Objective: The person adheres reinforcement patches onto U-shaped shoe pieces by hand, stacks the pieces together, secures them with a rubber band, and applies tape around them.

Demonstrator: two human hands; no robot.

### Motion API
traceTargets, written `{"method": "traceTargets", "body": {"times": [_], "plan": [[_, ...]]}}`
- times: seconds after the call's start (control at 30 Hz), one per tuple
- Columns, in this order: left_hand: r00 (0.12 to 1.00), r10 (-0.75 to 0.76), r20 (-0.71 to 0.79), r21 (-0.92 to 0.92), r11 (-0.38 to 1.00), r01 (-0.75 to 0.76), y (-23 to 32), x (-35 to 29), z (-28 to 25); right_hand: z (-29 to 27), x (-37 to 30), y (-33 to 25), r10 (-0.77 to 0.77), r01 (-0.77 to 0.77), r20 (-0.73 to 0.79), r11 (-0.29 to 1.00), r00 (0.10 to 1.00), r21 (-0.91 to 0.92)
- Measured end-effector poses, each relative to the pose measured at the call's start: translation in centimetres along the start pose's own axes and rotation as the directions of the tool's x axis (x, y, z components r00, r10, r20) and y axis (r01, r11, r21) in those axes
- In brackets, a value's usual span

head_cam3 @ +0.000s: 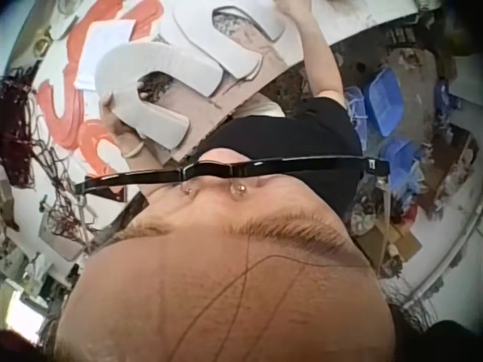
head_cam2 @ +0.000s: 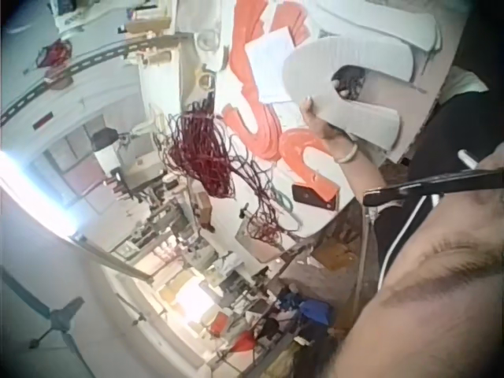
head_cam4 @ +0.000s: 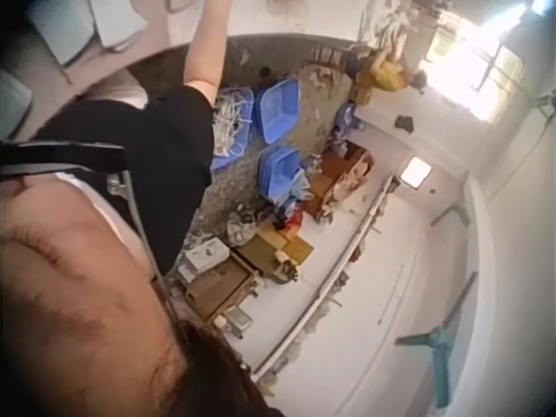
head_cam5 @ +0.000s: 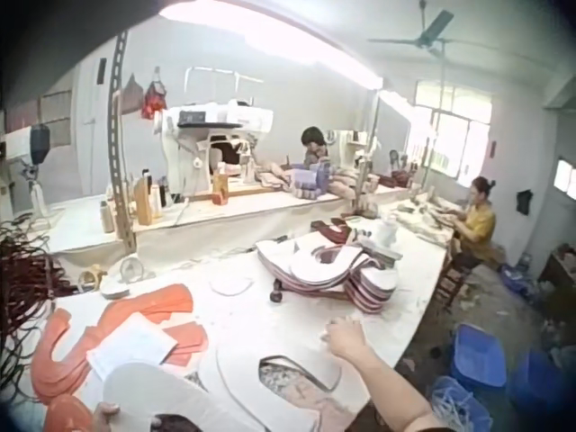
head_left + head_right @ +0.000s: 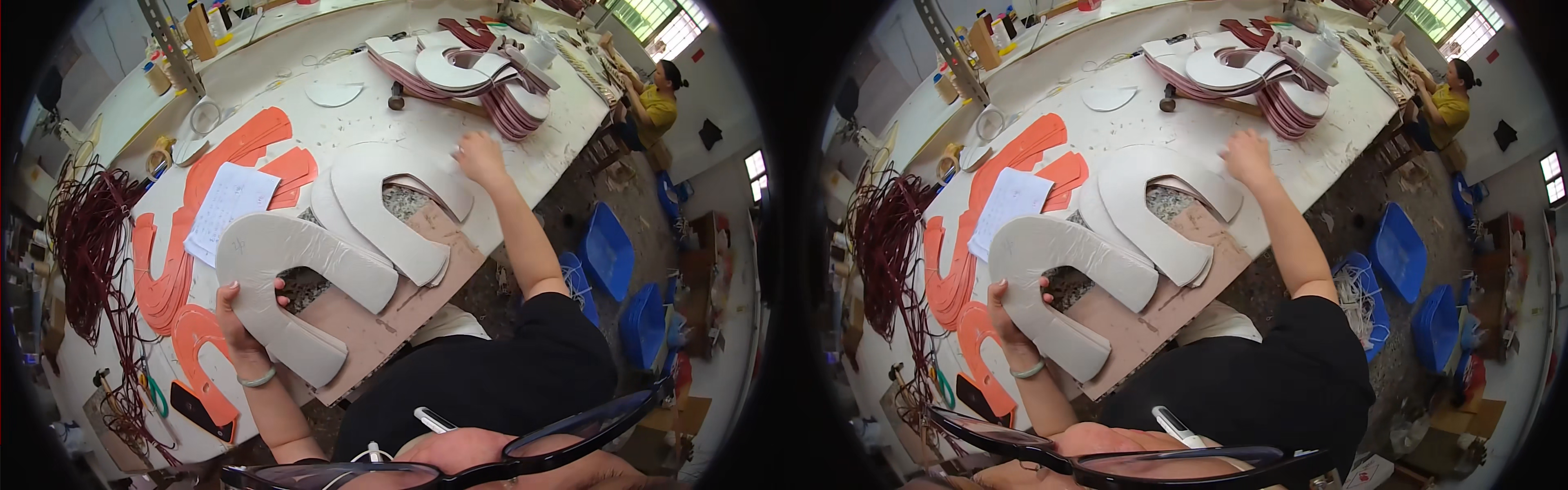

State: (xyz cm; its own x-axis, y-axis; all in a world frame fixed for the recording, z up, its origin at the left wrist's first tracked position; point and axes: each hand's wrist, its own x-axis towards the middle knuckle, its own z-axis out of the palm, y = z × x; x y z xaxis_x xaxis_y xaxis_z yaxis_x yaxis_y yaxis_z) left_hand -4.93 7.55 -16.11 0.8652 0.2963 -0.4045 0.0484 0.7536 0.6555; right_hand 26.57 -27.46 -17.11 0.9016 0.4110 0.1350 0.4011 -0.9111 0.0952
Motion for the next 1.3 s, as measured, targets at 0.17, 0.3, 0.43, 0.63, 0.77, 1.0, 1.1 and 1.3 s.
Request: {"method": "traceTargets", "body": {"times": [0.17,0.3,0.43,0.63,0.77,1.0,1.1,1.3], "plan": [[0.907,0.111,0.405,-0.34,0.94,0.037,-0.8,-1.2,-1.0,6.7,-3.7,6.0,-0.097,0.189,-0.384,0.959,0.918,0.211],[0.755,0.272,0.597,-0.548,0.825,0.136,-2.2,-4.8,1.4,4.4,-3.0,4.4,0.234,0.006,-0.12,0.436,0.965,0.9],[0.863,0.245,0.441,-0.526,0.85,0.028,-3.4,-4.8,1.2,-0.1,-3.6,1.9,0.189,0.039,0.038,-0.385,0.981,0.922],[0.995,-0.097,0.028,-0.1,0.99,0.099,-4.8,-2.8,-1.6,-2.9,-7.1,-4.3,-0.194,-0.086,-0.103,-0.769,0.976,0.634],[0.742,0.658,-0.128,0.752,0.552,-0.36,-4.8,-3.1,0.5,-4.9,-9.4,-9.4,-0.466,-0.31,-0.179,-0.783,0.866,0.539],[0.564,0.661,0.495,0.736,0.025,-0.676,-5.9,-6.0,11.8,-6.3,-11.4,-14.0,-0.562,-0.322,-0.196,-0.688,0.804,0.651],[0.574,0.664,0.48,0.729,0.062,-0.682,-7.1,-5.8,12.5,-6.0,-11.7,-14.7,-0.607,-0.264,-0.328,-0.683,0.724,0.681],[0.544,0.627,0.559,0.702,-0.008,-0.712,-7.7,-5.9,11.4,-6.5,-12.6,-16.4,-0.579,-0.415,-0.348,-0.795,0.737,0.443]]}}
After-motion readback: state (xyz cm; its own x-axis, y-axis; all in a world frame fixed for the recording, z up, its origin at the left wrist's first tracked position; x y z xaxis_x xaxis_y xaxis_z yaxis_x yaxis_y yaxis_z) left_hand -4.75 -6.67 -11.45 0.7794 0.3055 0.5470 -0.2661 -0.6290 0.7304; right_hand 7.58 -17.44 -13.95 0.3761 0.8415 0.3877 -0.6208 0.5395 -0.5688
